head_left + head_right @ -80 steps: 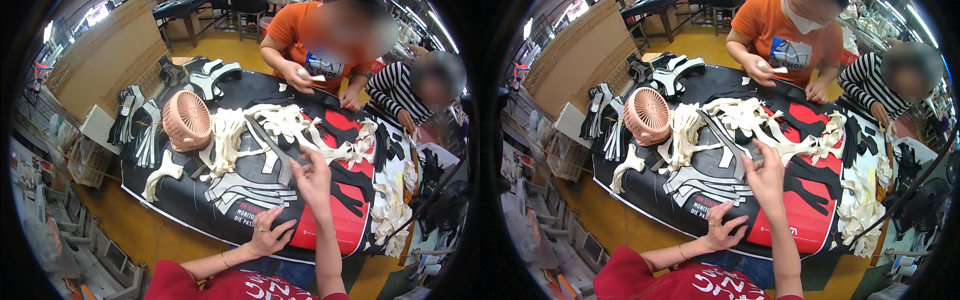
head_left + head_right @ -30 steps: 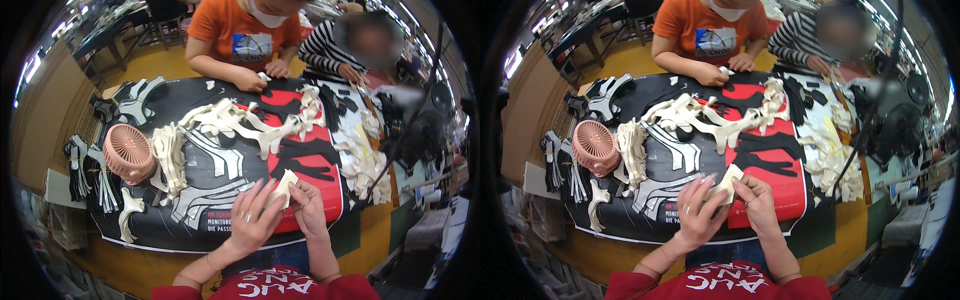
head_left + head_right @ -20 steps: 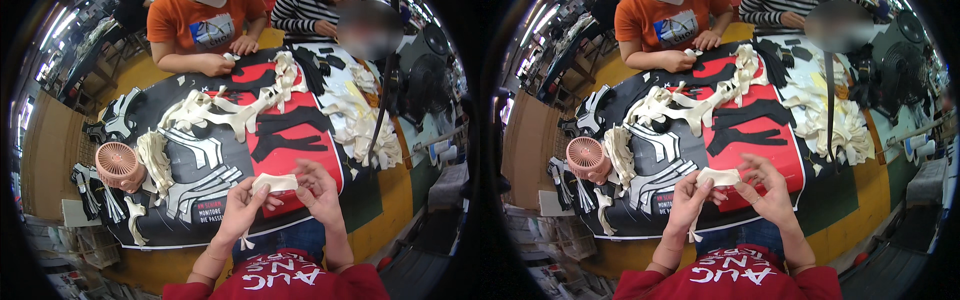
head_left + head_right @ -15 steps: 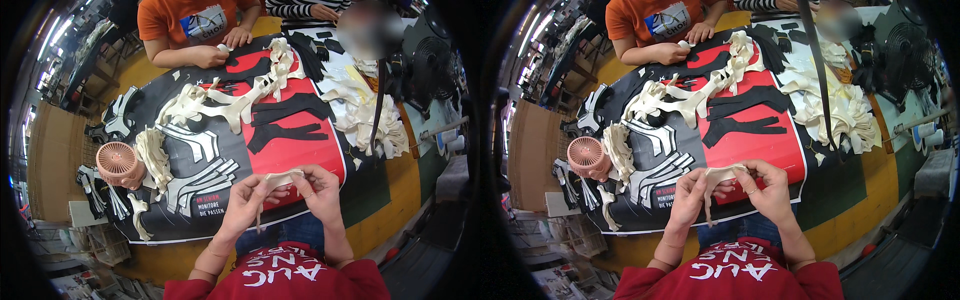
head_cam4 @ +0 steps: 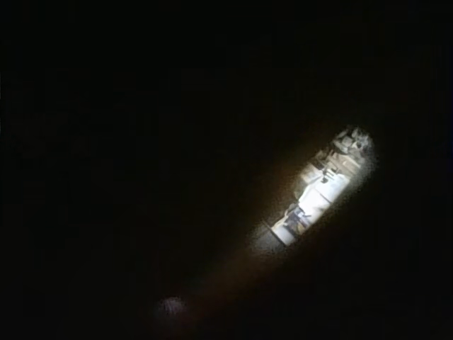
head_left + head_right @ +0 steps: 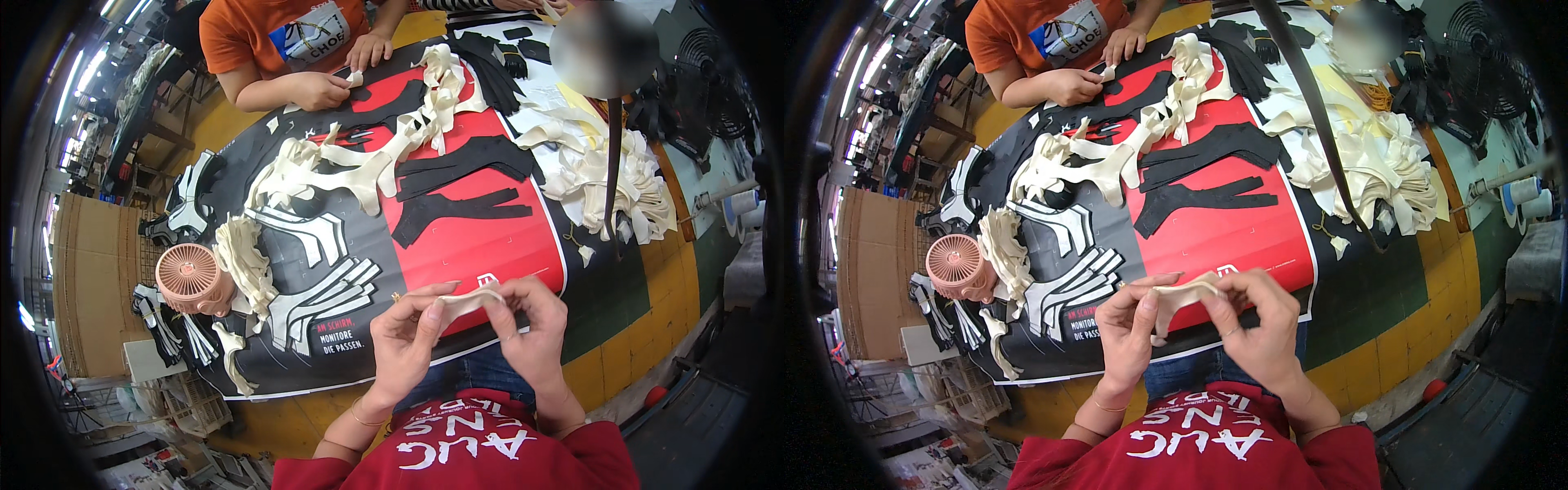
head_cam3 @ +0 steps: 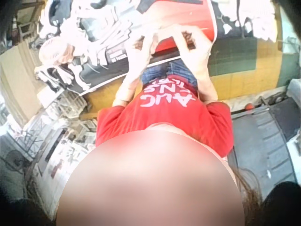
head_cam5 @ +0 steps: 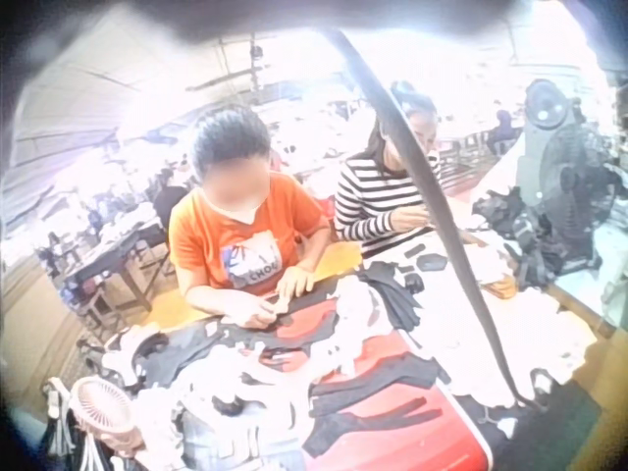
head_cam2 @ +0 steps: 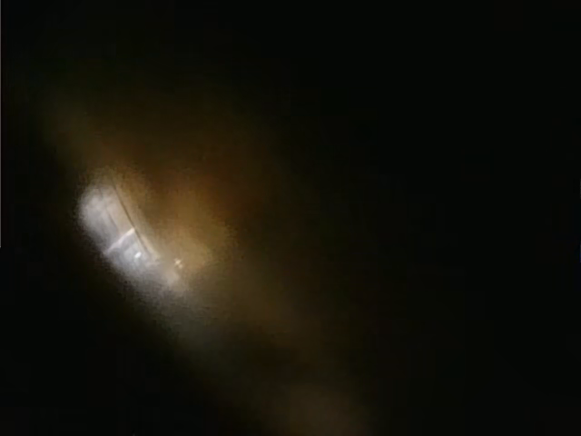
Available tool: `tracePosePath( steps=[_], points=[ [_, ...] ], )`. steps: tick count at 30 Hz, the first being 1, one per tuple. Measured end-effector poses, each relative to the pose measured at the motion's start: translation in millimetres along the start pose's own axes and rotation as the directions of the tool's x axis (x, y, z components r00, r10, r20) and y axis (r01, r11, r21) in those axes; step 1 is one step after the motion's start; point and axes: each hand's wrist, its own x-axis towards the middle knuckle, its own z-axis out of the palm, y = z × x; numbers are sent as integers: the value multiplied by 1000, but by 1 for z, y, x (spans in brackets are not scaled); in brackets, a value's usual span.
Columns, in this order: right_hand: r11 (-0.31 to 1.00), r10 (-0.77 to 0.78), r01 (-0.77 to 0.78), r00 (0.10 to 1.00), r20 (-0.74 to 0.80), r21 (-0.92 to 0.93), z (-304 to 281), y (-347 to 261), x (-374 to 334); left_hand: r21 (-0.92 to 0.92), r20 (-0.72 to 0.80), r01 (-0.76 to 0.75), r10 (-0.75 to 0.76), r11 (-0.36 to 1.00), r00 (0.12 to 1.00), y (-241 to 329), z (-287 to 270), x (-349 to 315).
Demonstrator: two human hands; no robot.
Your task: The person repeatedly picks up small white adhesive strips from a red and black surface, peels off the backing, and places the strips back down. The action is continuous and repetitive throughout the clip.
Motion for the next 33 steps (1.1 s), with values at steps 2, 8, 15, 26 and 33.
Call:
tracePosePath(
  steps=[2,8,15,26,33],
  points=[
    [998,-12,6,996,-93,-68,1,-11,-3,25,-52,-49,51,998,997,-2,3,0],
    [977,-107,77,984,-142,-200,7,-36,-7,284,-125,-303,348,910,929,-12,4,8],
    [989,147,-147,969,199,-16,-3,-31,-2,359,100,-337,323,870,941,-6,8,0],
    [994,83,-54,939,333,-98,-15,-20,-8,556,289,-527,444,643,848,-5,8,2],
    [992,82,-45,938,336,-116,-14,-16,-8,596,254,-469,401,652,880,-7,9,0]
  ],
)
